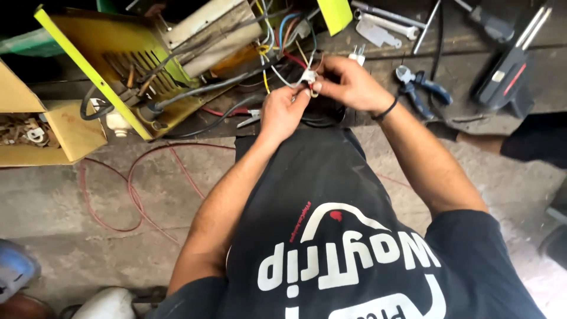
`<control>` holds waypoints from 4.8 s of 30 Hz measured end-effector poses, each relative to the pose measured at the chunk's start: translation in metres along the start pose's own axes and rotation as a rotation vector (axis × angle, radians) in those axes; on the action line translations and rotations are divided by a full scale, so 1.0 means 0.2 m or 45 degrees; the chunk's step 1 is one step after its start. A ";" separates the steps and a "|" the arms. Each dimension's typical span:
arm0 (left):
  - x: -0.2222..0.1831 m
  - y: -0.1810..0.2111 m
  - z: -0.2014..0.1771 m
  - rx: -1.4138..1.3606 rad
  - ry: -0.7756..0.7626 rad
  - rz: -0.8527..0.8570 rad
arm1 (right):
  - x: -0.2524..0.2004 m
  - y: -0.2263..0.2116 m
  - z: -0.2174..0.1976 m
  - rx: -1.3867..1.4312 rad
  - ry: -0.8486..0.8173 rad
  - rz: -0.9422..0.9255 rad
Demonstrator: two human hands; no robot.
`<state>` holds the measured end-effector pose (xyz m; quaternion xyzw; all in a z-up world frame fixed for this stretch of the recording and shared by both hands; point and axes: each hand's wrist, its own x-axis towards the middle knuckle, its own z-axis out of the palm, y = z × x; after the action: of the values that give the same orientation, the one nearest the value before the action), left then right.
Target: Repairing the internal wiring and components of an electronic device using pliers and manual manipulation
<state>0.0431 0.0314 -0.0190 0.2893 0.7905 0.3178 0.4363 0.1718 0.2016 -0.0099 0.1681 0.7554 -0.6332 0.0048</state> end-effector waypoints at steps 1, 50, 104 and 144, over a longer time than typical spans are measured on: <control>0.00 0.02 -0.01 -0.004 0.017 0.001 | 0.00 0.03 0.00 -0.007 -0.011 -0.012; 0.03 -0.12 0.08 -0.301 0.022 0.149 | -0.14 0.07 0.35 -1.418 0.468 0.364; 0.03 -0.16 0.10 -0.471 -0.087 0.162 | -0.29 -0.30 0.41 -1.297 0.706 0.153; 0.05 -0.15 0.08 -0.549 -0.139 0.309 | -0.16 -0.21 0.32 -1.822 0.541 0.022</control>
<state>0.0482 0.0232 -0.0533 0.2990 0.6393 0.5131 0.4886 0.1783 0.1265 0.0250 0.2486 0.9664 0.0593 -0.0283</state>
